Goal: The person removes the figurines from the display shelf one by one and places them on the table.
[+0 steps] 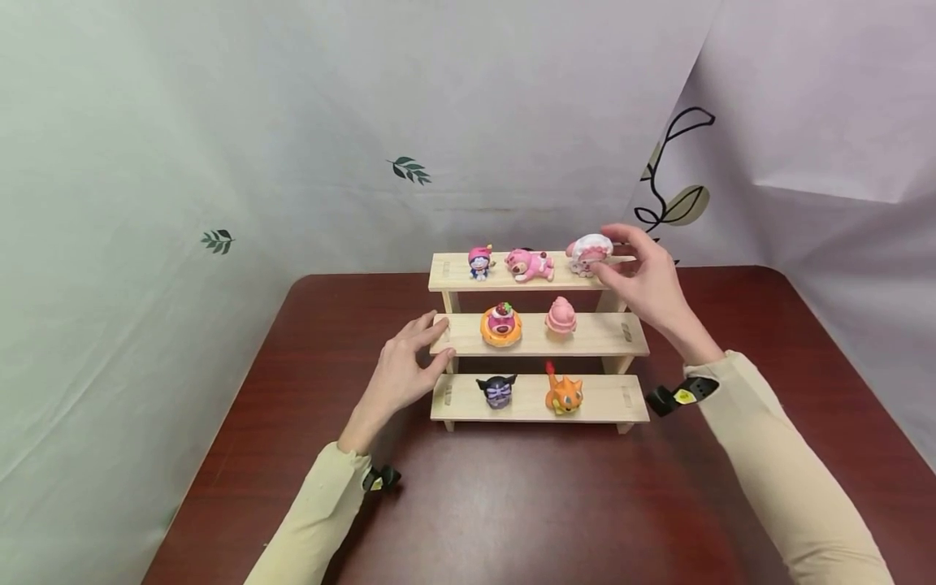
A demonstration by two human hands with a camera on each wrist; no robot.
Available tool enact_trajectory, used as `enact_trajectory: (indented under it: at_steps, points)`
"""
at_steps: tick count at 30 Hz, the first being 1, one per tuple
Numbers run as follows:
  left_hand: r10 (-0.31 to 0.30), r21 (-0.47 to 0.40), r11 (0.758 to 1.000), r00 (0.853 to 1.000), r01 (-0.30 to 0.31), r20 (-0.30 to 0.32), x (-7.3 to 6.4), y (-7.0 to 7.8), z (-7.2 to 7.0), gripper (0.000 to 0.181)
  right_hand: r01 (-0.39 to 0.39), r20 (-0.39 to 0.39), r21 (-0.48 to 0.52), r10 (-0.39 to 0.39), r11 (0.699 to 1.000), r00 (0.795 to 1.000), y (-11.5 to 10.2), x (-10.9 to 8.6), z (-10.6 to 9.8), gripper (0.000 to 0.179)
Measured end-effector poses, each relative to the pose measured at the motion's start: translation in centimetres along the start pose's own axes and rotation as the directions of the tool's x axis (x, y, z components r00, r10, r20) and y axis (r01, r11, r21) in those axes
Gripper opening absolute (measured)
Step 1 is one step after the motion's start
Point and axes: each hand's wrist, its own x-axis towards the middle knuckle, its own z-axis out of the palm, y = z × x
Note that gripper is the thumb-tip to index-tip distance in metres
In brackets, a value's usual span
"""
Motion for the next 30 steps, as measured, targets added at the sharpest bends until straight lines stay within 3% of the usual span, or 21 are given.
enact_trajectory:
  at_steps: [17,30]
  points:
    - [-0.007,-0.008,1.000,1.000,0.007,-0.001,-0.02,-0.01,0.13,0.051,-0.027,0.034,-0.034,0.028,0.999,0.999,0.10,0.35,0.33,0.047]
    - [-0.021,-0.002,1.000,1.000,0.021,0.004,-0.07,0.28,-0.01,0.050,0.000,0.051,-0.046,0.002,0.999,0.999,-0.03,0.66,0.30,0.045]
